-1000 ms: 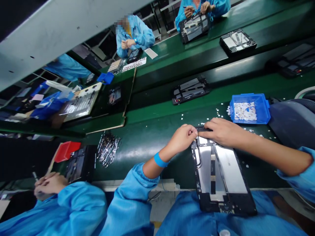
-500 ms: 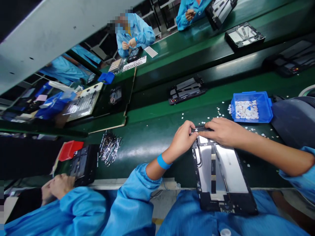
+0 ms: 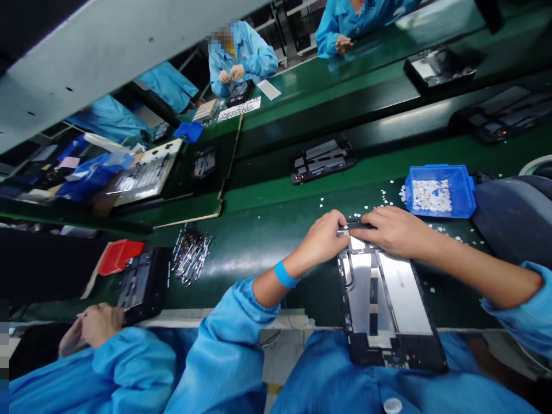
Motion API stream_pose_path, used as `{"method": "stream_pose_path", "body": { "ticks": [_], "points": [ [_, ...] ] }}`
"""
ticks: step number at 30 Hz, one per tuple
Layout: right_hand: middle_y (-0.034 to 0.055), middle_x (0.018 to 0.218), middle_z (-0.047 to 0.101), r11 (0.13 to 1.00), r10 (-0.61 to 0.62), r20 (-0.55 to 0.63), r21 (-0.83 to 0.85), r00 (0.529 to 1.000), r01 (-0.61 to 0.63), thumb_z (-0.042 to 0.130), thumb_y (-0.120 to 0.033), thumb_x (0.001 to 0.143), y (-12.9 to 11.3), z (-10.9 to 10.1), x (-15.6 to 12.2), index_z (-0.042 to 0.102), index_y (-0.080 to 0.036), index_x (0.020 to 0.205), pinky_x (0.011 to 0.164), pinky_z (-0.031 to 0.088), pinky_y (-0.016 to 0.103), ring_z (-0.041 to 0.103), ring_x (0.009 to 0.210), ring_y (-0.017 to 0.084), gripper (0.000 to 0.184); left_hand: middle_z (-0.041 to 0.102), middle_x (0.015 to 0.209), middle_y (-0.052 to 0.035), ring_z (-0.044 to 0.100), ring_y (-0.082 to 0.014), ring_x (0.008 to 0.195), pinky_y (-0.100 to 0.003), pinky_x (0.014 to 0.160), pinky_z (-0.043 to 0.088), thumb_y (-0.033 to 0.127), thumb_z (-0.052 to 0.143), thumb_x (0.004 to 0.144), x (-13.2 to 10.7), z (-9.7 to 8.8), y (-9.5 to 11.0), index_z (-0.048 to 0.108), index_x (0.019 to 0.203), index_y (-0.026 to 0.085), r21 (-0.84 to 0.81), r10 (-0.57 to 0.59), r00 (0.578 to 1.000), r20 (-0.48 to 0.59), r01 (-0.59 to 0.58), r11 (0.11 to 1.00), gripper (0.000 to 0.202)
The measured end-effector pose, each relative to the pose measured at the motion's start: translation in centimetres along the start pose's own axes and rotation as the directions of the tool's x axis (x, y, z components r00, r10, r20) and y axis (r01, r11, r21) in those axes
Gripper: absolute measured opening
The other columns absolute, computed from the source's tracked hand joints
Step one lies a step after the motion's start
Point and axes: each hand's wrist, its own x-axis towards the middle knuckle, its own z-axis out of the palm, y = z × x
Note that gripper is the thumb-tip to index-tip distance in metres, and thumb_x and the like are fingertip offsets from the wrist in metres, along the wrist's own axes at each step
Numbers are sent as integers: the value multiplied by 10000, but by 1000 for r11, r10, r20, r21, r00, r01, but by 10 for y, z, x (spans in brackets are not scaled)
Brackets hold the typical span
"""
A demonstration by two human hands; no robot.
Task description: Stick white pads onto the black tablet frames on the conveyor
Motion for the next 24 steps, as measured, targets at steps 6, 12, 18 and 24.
{"method": "stream_pose_path", "body": {
  "ticks": [6,12,18,24],
  "points": [
    [112,1119,736,997,59,-3,40,998,-59,500,-195,1028,2,-3,-1,738,-248,1290,799,405,368,611,949,243,358,584,1005,-20,555,-208,986,-336,869,464,169,672,826,-13,0,1,546,1019,217,61,68,996,-50,-65,996,236],
    [120,1205,768,669,733,-46,225,678,-708,457,-390,1052,-46,-22,-84,723,-239,1322,917,571,512,724,1079,340,408,569,1171,-81,580,-216,1041,-394,980,515,307,608,950,-91,19,-22,536,1330,209,-140,-133,956,-262,99,985,399],
    [114,1236,757,600,708,179,358,683,-716,536,-500,1017,-112,-34,-101,633,-295,1414,802,634,477,755,1039,337,457,418,1613,-136,371,-293,1524,-502,1283,336,390,511,1035,-148,69,-6,304,1644,286,-273,-22,992,-126,-14,962,652],
    [107,1125,759,680,515,149,528,844,-509,495,-402,1033,-97,-53,-6,582,-220,1490,746,602,372,738,880,243,500,466,1648,-77,360,-300,1573,-458,1303,318,470,564,988,-158,-11,-43,406,1608,254,-537,-330,861,-386,82,840,675]
  ]
}}
